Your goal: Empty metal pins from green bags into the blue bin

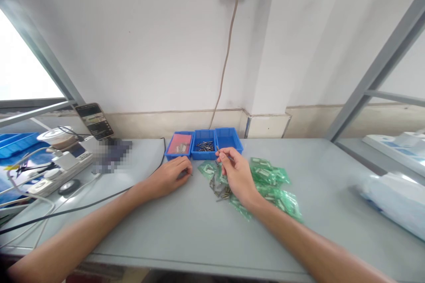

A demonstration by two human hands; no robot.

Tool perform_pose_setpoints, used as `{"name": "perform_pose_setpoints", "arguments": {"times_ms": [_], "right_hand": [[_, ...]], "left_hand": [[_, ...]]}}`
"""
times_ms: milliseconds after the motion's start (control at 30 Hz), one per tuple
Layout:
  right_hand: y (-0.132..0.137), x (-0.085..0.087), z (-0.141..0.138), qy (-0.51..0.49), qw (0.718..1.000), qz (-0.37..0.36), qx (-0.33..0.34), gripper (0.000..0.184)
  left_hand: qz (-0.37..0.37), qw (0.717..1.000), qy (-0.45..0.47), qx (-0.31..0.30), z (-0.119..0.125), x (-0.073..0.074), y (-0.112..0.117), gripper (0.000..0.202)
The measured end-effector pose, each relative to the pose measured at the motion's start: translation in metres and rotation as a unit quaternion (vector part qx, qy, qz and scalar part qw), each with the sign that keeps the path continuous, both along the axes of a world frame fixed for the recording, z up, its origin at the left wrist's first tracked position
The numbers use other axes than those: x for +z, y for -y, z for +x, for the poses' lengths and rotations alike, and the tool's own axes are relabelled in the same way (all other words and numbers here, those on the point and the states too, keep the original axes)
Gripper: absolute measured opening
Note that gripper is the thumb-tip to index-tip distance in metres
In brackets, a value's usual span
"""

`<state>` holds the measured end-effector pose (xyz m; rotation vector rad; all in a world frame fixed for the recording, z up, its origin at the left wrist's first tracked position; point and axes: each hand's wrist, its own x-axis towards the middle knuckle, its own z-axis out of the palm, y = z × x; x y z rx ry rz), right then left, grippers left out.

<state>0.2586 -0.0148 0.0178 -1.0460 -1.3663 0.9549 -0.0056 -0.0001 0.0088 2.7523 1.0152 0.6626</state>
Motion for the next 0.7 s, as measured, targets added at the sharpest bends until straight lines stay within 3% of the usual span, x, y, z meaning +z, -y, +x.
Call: {"name": "perform_pose_setpoints", "arguments": {"times_ms": [200,700], "right_hand": [[0.0034,-0.0001,0.0028,0.077,0.994,0.058,-0.045,0.025],[0.007,0.0002,-0.0008,0.136,0.982,0.117,-0.05,0.016]], "left_hand": [[-0.002,1.0,0.003,0.0,-0.0007,0.0002,0.0004,0.008],[-0.008,1.0,0.001,-0.001,-0.0009,-0.002,-0.0006,0.009]]}}
